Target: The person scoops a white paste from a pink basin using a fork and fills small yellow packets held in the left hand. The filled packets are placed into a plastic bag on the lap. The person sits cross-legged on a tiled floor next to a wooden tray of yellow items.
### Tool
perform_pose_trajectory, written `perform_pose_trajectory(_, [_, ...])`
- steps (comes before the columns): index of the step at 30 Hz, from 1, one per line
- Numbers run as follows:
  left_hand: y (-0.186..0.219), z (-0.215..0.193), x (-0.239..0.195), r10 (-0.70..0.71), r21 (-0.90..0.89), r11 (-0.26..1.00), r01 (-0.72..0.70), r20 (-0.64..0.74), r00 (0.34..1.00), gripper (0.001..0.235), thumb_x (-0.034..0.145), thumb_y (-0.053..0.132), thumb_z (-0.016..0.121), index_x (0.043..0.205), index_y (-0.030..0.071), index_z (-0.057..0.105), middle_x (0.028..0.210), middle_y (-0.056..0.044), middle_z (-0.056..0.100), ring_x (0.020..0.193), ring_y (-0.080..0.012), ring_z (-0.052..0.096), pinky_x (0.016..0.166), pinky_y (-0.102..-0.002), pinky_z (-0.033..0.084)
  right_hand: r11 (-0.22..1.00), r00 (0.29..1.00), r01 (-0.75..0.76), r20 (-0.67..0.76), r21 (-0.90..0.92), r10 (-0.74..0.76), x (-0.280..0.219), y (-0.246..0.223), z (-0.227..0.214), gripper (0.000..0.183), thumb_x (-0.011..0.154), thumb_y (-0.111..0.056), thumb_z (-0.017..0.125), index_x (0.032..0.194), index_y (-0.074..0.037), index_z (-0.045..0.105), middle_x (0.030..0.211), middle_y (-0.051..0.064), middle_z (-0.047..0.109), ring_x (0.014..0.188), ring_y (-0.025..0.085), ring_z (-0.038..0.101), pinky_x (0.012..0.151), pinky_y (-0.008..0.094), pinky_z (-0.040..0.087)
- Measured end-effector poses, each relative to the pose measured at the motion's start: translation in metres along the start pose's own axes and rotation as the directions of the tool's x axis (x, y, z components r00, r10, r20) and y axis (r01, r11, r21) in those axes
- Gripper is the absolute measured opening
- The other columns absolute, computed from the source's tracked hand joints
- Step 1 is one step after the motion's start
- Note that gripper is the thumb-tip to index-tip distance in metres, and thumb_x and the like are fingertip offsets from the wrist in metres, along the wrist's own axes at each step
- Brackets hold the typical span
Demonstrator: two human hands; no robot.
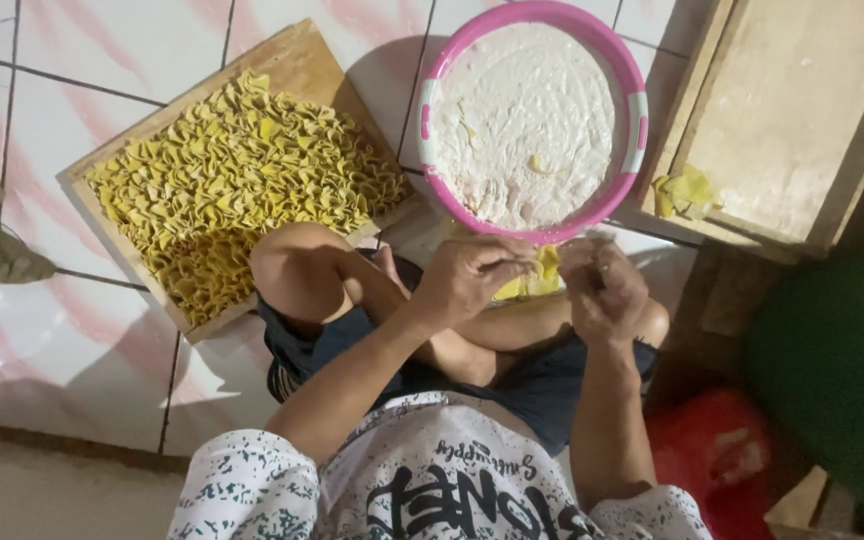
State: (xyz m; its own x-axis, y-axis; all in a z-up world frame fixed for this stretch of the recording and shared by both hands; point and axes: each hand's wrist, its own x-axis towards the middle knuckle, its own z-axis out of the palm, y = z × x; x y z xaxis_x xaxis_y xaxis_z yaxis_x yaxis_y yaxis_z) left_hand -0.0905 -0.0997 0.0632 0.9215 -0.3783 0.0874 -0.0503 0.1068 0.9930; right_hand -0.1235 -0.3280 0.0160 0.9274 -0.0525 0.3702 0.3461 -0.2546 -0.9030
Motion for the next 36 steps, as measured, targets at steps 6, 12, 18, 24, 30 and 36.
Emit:
perform_pose_trajectory(6, [-0.02,0.006,-0.002,-0.098,0.318,0.945,0.083,0.031,0.995,0.03,0.095,0.013,0.061,0.124,0.006,0.063,0.118,-0.016,0.06,0.1,-0.0403,0.07,0.079,-0.049,0.064,0.946,0.996,0.043,0.088,-0.322,-0.016,0.005,-0.019,0.025,0.014,0.091,0.003,0.081,0.088,-0.001,0.069,0.103,0.02,0.069,0.075,0.043,0.065,0.063,0.045,0.052])
perform_pose_trajectory(12, [-0.046,-0.005,-0.019,0.032,0.52,0.853,-0.05,0.043,0.999,0.044,0.093,0.019,0.067,0.137,0.016,0.06,0.123,-0.009,0.052,0.101,-0.0391,0.069,0.083,-0.049,0.063,0.983,0.992,-0.129,0.002,0.134,0.13,0.015,-0.023,0.063,0.023,0.081,0.016,0.085,0.091,0.008,0.067,0.062,0.011,0.057,0.052,0.012,0.056,0.05,0.029,0.046])
perform_pose_trajectory(18, [-0.043,-0.075,0.01,-0.087,0.139,0.984,0.109,-0.158,0.984,0.018,0.101,0.016,0.055,0.107,0.014,0.072,0.1,0.001,0.06,0.078,-0.0083,0.07,0.069,-0.019,0.061,0.947,0.954,-0.294,-0.018,0.13,0.299,0.03,-0.029,0.066,0.012,0.09,0.015,0.061,0.096,0.015,0.072,0.048,0.019,0.054,0.035,0.013,0.045,0.039,0.028,0.04])
perform_pose_trajectory(24, [-0.145,-0.262,0.08,-0.091,0.68,0.627,0.381,-0.421,0.902,0.009,0.096,0.009,0.064,0.099,0.008,0.073,0.121,-0.02,0.068,0.098,-0.0228,0.07,0.073,-0.03,0.059,0.896,0.896,-0.443,-0.003,-0.038,0.443,0.01,-0.016,0.028,0.009,0.109,-0.013,0.063,0.111,-0.009,0.071,0.072,-0.003,0.063,0.054,0.001,0.051,0.045,0.014,0.046])
perform_pose_trajectory(30, [-0.213,-0.347,0.097,-0.128,0.875,0.256,0.411,-0.391,0.911,0.021,0.089,-0.013,0.061,0.107,-0.008,0.072,0.119,-0.032,0.066,0.087,-0.0341,0.072,0.068,-0.035,0.065,0.815,0.809,-0.578,-0.099,0.046,0.579,-0.01,-0.003,0.018,0.017,0.106,-0.022,0.067,0.113,-0.008,0.07,0.092,0.004,0.073,0.061,0.004,0.058,0.053,0.016,0.047])
perform_pose_trajectory(36, [-0.183,-0.341,0.089,-0.242,0.905,0.055,0.422,-0.398,0.885,0.008,0.092,-0.009,0.068,0.086,-0.006,0.073,0.129,-0.027,0.064,0.093,-0.028,0.07,0.065,-0.033,0.065,0.791,0.782,-0.612,-0.152,0.002,0.605,-0.011,0.004,0.002,0.012,0.109,-0.014,0.064,0.117,-0.006,0.069,0.079,0.002,0.065,0.061,0.005,0.055,0.053,0.017,0.044])
